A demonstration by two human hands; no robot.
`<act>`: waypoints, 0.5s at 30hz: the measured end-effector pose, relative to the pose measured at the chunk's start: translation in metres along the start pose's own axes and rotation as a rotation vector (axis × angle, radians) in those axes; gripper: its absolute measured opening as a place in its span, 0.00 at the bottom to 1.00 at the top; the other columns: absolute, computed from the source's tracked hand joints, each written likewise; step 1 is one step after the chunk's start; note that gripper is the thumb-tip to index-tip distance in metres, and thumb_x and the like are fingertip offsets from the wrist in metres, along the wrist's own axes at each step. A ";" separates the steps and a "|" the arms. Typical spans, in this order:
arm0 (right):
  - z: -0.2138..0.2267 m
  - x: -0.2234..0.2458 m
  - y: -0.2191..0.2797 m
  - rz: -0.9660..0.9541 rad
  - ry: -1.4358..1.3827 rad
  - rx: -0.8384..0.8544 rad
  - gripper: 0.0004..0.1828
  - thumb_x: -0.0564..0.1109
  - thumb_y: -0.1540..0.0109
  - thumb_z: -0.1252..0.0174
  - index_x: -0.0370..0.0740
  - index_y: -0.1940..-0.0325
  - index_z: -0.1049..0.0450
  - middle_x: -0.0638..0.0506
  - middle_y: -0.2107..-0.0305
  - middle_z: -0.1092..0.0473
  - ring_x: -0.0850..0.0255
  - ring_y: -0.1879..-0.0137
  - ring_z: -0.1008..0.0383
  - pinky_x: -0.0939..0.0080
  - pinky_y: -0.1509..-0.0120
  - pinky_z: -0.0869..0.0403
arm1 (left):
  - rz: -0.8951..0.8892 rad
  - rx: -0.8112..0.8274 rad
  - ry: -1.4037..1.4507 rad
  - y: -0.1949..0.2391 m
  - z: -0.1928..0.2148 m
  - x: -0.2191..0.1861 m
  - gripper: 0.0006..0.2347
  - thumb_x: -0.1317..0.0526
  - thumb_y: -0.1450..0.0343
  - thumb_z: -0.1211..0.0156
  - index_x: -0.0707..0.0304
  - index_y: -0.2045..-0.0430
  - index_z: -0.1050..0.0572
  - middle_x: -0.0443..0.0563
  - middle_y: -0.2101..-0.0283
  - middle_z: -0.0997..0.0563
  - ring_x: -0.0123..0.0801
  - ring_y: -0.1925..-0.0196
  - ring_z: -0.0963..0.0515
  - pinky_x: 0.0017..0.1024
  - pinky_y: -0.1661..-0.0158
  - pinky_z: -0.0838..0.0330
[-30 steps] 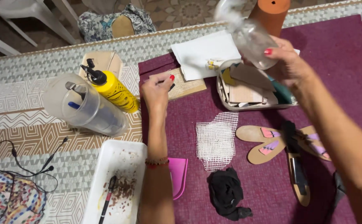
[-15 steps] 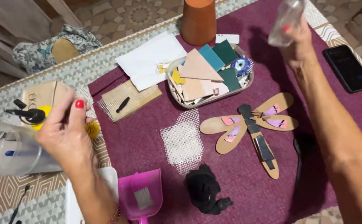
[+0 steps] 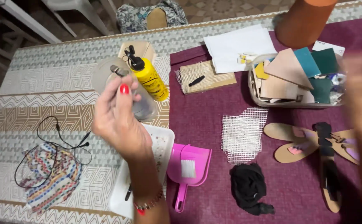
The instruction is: Assembling a decorative dragonfly craft by gluing mesh onto wooden wings and arranging components
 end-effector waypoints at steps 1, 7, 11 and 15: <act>-0.033 0.046 0.033 -0.038 0.028 -0.011 0.26 0.46 0.34 0.46 0.58 0.30 0.34 0.57 0.39 0.33 0.59 0.40 0.34 0.59 0.38 0.40 | 0.025 -0.030 0.044 0.007 0.005 0.000 0.09 0.72 0.28 0.40 0.79 0.55 0.23 0.69 0.58 0.17 0.42 0.60 0.15 0.23 0.65 0.20; -0.357 0.112 0.067 -1.227 -1.244 0.927 0.44 0.63 0.42 0.37 0.32 0.33 0.42 0.30 0.51 0.26 0.46 0.49 0.20 0.51 0.43 0.20 | 0.100 -0.185 -0.521 0.045 0.030 -0.037 0.09 0.69 0.32 0.47 0.70 0.64 0.19 0.56 0.67 0.14 0.33 0.70 0.16 0.26 0.67 0.22; -0.401 0.142 0.064 -1.461 -1.329 0.731 0.57 0.68 0.44 0.34 0.40 0.24 0.54 0.34 0.55 0.31 0.43 0.55 0.22 0.48 0.55 0.19 | -0.014 -0.207 -0.369 0.069 0.076 -0.013 0.05 0.76 0.32 0.44 0.71 0.71 0.20 0.57 0.66 0.17 0.31 0.72 0.22 0.22 0.69 0.26; -0.426 0.139 0.065 -1.562 -1.208 0.839 0.40 0.79 0.43 0.40 0.40 0.54 0.29 0.43 0.64 0.27 0.55 0.67 0.26 0.60 0.67 0.22 | 0.006 -0.125 -0.315 0.078 0.104 -0.002 0.03 0.72 0.28 0.42 0.72 0.66 0.21 0.58 0.61 0.18 0.33 0.67 0.17 0.20 0.69 0.22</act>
Point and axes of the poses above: each hand's wrist, its own y-axis away from the middle knuckle, its own z-axis out of the back of the hand, x = y × z, the point moved 3 cm from there along -y, towards the middle knuckle
